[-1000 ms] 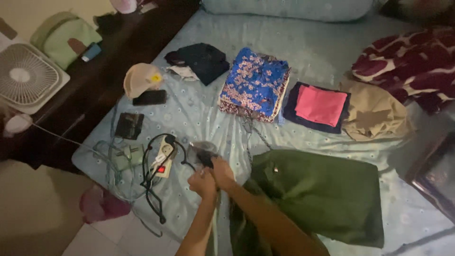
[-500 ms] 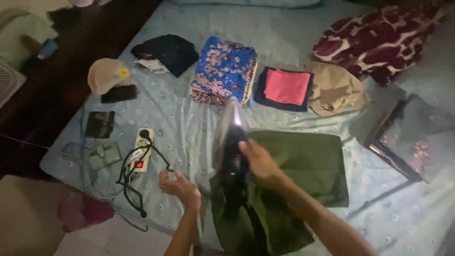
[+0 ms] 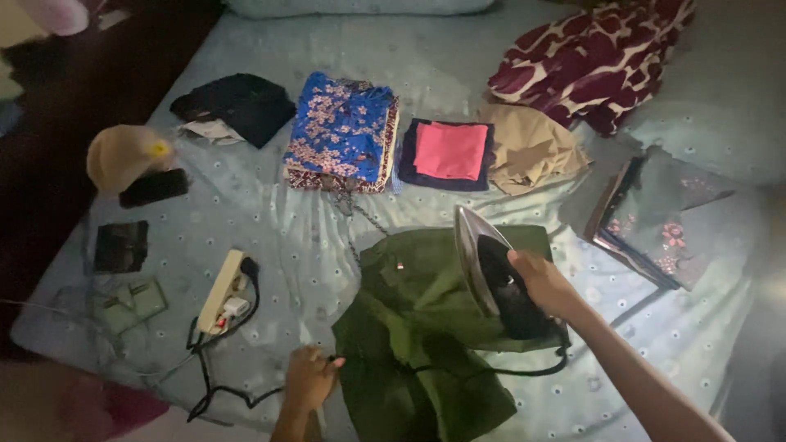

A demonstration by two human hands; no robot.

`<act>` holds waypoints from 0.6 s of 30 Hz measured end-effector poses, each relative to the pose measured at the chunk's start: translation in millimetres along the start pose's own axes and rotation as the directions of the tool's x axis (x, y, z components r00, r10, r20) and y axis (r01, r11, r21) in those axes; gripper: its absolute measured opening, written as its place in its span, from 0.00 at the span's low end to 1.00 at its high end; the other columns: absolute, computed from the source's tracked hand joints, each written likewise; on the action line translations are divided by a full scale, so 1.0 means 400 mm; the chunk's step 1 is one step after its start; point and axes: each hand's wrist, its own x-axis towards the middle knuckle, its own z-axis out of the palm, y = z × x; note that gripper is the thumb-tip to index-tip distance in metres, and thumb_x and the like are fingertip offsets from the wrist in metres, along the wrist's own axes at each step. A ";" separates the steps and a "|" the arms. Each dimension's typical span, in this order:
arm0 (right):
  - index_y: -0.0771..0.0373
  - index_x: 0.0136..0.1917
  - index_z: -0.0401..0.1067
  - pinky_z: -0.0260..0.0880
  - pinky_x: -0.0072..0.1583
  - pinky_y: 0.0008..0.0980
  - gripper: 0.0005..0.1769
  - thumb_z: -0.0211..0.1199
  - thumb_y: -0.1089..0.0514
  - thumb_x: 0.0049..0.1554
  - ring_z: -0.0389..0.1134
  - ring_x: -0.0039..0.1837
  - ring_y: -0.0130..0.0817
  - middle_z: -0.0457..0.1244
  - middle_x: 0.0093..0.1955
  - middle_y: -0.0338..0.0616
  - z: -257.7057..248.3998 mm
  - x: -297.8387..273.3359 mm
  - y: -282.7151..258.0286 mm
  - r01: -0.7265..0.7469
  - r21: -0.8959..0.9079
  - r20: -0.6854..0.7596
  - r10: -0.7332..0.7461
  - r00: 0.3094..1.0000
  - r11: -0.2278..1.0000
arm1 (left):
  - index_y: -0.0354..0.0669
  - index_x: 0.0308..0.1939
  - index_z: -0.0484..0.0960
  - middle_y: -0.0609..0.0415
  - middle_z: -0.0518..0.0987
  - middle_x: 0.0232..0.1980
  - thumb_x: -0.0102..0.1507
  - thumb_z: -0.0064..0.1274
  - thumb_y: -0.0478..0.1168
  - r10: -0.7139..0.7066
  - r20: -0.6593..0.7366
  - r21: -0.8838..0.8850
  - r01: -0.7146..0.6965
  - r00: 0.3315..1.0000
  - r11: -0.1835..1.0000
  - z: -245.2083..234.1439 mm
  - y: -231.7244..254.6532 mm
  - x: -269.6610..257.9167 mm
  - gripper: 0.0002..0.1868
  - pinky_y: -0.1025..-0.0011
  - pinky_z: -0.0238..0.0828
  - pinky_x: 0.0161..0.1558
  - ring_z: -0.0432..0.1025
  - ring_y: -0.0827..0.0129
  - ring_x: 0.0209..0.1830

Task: Ironing a pair of green shorts on a bed.

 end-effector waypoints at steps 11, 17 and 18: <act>0.62 0.57 0.75 0.68 0.60 0.52 0.25 0.49 0.42 0.65 0.68 0.59 0.58 0.67 0.57 0.58 0.105 0.139 0.080 0.384 -0.368 0.418 -0.218 0.882 0.847 | 0.44 0.50 0.82 0.47 0.82 0.49 0.73 0.42 0.55 -0.246 0.058 -0.125 0.252 0.968 0.960 -0.003 -0.033 0.183 0.21 0.62 0.75 0.53 0.77 0.56 0.47; 0.61 0.56 0.75 0.70 0.54 0.53 0.23 0.48 0.43 0.67 0.70 0.55 0.55 0.68 0.54 0.55 0.270 0.186 0.185 0.662 -0.442 0.599 -0.350 0.720 0.606 | 0.46 0.74 0.58 0.46 0.60 0.76 0.59 0.61 0.62 0.001 0.060 -0.130 0.007 0.998 0.992 0.031 0.101 0.462 0.48 0.51 0.62 0.67 0.58 0.50 0.74; 0.61 0.54 0.76 0.70 0.54 0.53 0.25 0.52 0.38 0.65 0.70 0.53 0.54 0.68 0.51 0.54 0.276 0.179 0.157 0.522 -0.400 0.509 -0.292 0.810 0.753 | 0.43 0.76 0.51 0.43 0.54 0.78 0.55 0.66 0.66 0.146 -0.012 -0.156 -0.147 0.989 0.977 0.063 0.107 0.500 0.58 0.49 0.58 0.69 0.51 0.48 0.78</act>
